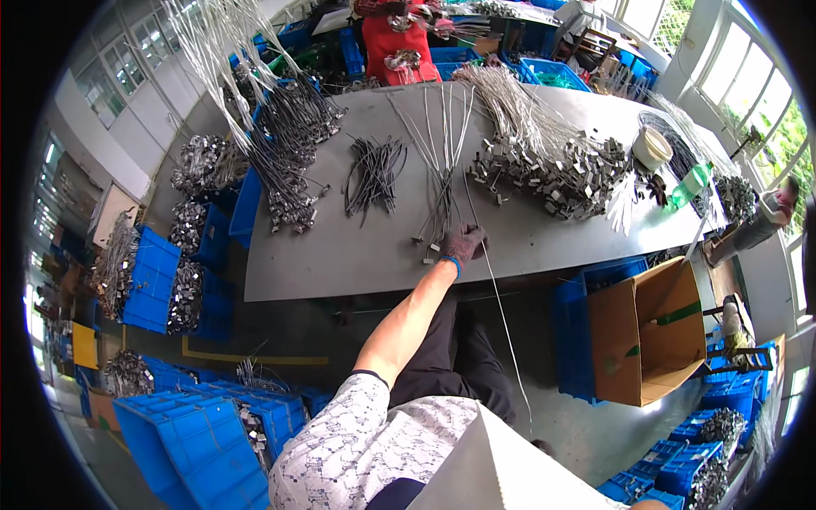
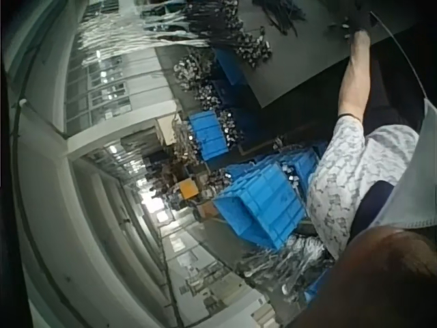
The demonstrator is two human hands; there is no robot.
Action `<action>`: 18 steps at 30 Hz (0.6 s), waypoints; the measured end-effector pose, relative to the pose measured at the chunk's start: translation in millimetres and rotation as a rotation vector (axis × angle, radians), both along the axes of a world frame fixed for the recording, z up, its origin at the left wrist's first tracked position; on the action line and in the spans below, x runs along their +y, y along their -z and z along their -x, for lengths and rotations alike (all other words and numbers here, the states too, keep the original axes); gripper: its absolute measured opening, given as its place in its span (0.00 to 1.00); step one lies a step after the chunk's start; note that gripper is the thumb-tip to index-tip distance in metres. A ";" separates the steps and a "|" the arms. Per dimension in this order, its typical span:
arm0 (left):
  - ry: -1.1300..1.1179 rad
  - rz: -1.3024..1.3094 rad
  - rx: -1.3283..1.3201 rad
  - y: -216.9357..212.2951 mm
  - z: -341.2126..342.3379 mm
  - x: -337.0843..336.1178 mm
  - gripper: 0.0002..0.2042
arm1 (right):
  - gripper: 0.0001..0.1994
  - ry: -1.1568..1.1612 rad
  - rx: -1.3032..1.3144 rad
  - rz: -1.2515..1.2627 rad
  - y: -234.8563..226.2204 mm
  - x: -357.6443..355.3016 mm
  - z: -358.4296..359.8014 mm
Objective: The person secures a bundle of cables with a plastic strap, then threads individual white wires through the metal tags of black cables on the table by hand.
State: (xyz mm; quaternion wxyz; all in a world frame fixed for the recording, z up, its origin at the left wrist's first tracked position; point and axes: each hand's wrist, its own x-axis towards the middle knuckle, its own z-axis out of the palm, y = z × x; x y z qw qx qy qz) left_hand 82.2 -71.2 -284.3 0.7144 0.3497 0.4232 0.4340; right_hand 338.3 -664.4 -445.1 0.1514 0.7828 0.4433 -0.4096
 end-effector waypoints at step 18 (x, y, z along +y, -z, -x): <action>0.258 -0.209 0.519 40.1 24.0 -25.4 0.10 | 0.27 -0.311 0.215 -1.571 -122.4 493.5 132.9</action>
